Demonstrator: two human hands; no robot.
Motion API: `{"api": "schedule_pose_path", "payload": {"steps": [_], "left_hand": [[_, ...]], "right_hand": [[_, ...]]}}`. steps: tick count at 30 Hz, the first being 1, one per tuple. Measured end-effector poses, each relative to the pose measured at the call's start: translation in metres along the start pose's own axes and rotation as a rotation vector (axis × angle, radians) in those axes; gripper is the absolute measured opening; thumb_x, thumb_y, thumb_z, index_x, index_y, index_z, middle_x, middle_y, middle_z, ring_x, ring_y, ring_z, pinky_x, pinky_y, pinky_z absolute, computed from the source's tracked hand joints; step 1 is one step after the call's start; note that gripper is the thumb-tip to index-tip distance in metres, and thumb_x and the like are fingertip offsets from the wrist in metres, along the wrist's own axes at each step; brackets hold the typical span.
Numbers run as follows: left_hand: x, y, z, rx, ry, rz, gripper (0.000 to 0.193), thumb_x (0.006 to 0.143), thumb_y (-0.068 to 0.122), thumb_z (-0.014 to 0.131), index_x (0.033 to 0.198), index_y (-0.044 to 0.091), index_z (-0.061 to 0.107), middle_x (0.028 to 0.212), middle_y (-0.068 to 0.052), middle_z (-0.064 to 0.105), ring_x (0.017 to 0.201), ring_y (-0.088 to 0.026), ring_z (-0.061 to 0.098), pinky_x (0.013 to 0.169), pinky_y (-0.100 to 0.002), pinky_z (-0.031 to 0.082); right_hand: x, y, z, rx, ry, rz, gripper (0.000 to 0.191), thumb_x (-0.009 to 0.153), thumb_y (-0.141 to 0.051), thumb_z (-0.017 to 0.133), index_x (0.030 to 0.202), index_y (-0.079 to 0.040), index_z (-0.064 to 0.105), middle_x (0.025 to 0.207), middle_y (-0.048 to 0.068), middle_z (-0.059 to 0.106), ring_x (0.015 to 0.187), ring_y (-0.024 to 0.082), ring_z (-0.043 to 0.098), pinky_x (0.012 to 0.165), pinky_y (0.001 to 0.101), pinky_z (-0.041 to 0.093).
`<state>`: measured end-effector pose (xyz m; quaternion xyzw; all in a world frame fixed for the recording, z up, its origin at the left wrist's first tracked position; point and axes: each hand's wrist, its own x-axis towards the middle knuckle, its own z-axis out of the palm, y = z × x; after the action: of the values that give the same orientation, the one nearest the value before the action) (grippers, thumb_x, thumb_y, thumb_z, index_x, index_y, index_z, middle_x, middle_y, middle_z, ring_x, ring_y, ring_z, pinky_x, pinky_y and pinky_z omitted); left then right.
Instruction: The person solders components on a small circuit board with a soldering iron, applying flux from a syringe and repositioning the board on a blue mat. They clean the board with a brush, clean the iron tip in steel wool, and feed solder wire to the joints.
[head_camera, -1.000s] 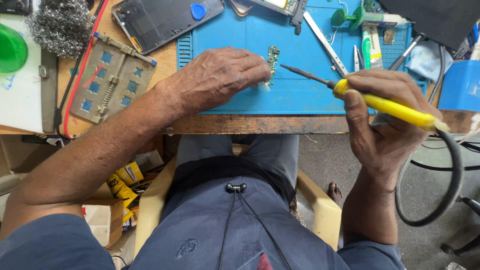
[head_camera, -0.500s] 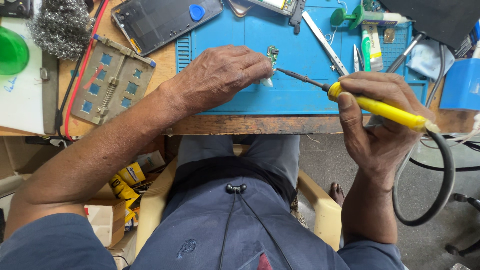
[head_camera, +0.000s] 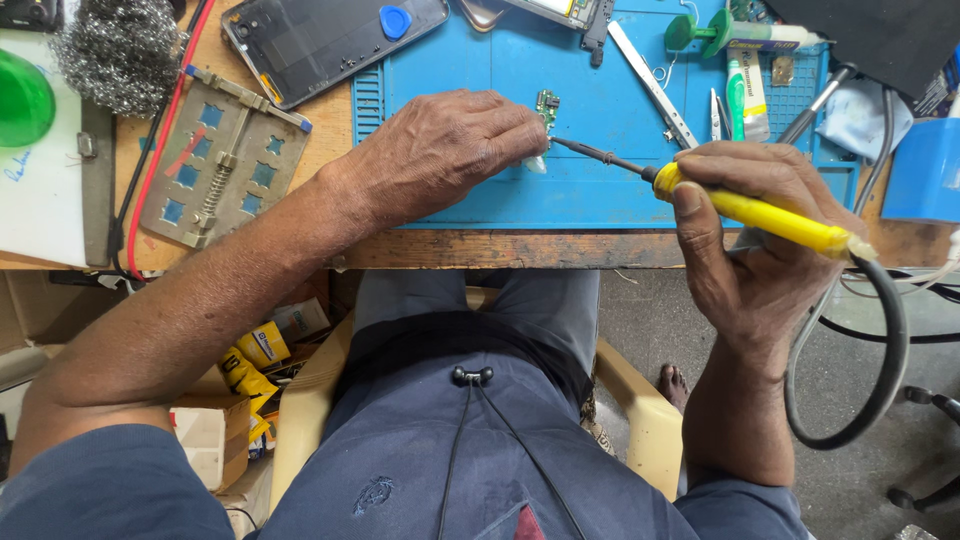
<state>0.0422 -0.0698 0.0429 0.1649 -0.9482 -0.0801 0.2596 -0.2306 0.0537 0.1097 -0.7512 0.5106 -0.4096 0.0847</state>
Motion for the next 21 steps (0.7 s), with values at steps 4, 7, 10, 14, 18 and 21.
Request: {"api": "schedule_pose_path", "payload": {"steps": [4,7,10,14,18,21], "left_hand": [[0.000,0.000,0.000,-0.001,0.007,0.012,0.018,0.100,0.005,0.062,0.119,0.007,0.062,0.117,-0.008,0.070,0.112,-0.025,0.069,0.094,-0.037,0.059],[-0.001,0.000,0.000,-0.002,0.002,0.001,0.018,0.101,0.005,0.062,0.119,0.007,0.062,0.118,-0.008,0.070,0.111,-0.026,0.069,0.093,-0.037,0.059],[-0.002,0.000,0.001,-0.013,0.003,-0.007,0.018,0.100,0.005,0.062,0.118,0.006,0.062,0.118,-0.009,0.070,0.111,-0.026,0.069,0.093,-0.037,0.060],[-0.004,-0.001,0.003,-0.018,0.029,-0.012,0.020,0.100,0.003,0.061,0.120,0.007,0.062,0.119,-0.010,0.070,0.112,-0.027,0.069,0.093,-0.038,0.060],[-0.005,-0.002,0.004,-0.018,0.023,-0.014,0.021,0.100,0.002,0.061,0.121,0.006,0.062,0.119,-0.010,0.070,0.111,-0.027,0.070,0.093,-0.038,0.060],[-0.005,-0.002,0.004,-0.018,0.016,-0.017,0.021,0.100,0.002,0.061,0.120,0.006,0.062,0.118,-0.010,0.070,0.111,-0.027,0.070,0.093,-0.038,0.060]], "right_hand": [[0.002,-0.004,0.001,0.018,0.009,0.042,0.010,0.114,-0.012,0.073,0.117,-0.003,0.069,0.109,0.010,0.075,0.107,0.019,0.072,0.098,0.0298,0.058],[0.005,-0.008,0.001,0.038,0.018,0.097,0.009,0.115,-0.011,0.072,0.115,-0.002,0.069,0.111,0.010,0.073,0.107,0.017,0.070,0.099,0.0290,0.056],[0.009,-0.011,-0.001,0.068,0.008,0.144,0.009,0.114,-0.010,0.073,0.116,-0.002,0.069,0.112,0.010,0.072,0.107,0.016,0.069,0.098,0.0278,0.054],[0.011,-0.010,-0.004,0.126,-0.006,0.163,0.010,0.112,-0.009,0.074,0.118,-0.002,0.069,0.112,0.009,0.072,0.106,0.015,0.068,0.098,0.0272,0.054],[0.011,-0.003,-0.004,0.143,-0.007,0.152,0.011,0.112,-0.010,0.076,0.118,-0.003,0.070,0.112,0.009,0.072,0.106,0.016,0.069,0.098,0.0273,0.055],[0.012,0.004,-0.006,0.128,-0.035,0.109,0.012,0.112,-0.010,0.075,0.120,-0.003,0.070,0.112,0.010,0.073,0.107,0.016,0.071,0.098,0.0282,0.057]]}}
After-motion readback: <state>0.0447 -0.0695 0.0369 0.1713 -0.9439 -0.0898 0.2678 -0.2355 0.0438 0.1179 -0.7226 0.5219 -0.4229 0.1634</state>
